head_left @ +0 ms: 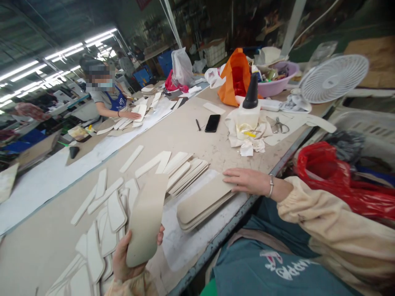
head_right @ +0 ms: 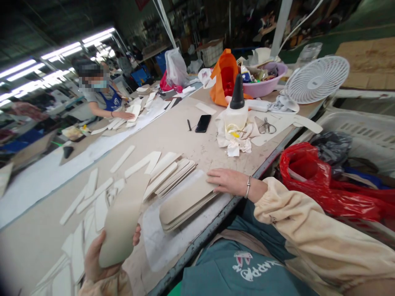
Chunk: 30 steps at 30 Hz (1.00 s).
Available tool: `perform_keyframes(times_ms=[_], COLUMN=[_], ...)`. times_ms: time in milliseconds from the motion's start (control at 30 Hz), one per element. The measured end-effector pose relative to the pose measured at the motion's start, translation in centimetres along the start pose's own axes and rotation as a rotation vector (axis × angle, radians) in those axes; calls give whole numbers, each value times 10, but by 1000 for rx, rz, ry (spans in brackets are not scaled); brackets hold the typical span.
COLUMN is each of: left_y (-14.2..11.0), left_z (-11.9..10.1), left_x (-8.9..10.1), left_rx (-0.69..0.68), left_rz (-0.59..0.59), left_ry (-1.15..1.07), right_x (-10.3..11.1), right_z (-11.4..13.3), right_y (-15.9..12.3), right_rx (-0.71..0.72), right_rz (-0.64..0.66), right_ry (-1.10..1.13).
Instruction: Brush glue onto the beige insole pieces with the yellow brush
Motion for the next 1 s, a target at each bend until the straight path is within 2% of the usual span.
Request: perform_keyframes(times_ms=[100,167,300,467,533,600,633,700,767,833,933,1000], left_y=[-6,-8,-11,-13,-16,-20,-23,-30,-36,-40,-43,-45], left_z=[9,17,40,77,95,112,120,137,153,167,179,181], left_x=[25,41,68,94,102,106,106,103,97,95,97,97], left_rx=[54,87,150,315,395,438,445,444,453,451,413,400], left_rz=[-90,-138,-183,-132,-107,-109,-113,-104,-67,-49,-65,-38], left_ry=[-47,-81,-151,-220,-247,-294,-326,-392,-441,-486,-537,-549], right_x=[1,4,22,57,67,63,55,26,-15,-58,-118,-145], right_z=[5,6,-2,-1,6,21,33,64,105,145,184,197], right_y=[2,5,17,42,48,52,52,51,48,41,23,13], right_rx=[50,24,-182,-409,-558,-698,-759,-862,-913,-914,-980,-945], right_rz=[-20,-76,-334,-565,-626,-634,-609,-470,-229,0,339,493], right_ry=[33,48,3,-15,71,264,401,711,952,1083,969,827])
Point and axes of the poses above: each hand's wrist, its own y-axis towards the middle knuckle, its own x-axis out of the back of the hand, z = x × y, the point moved 5 cm from there along y, towards the middle knuckle, and after that the axes turned 15 degrees about -z, right-handed, at the moved point
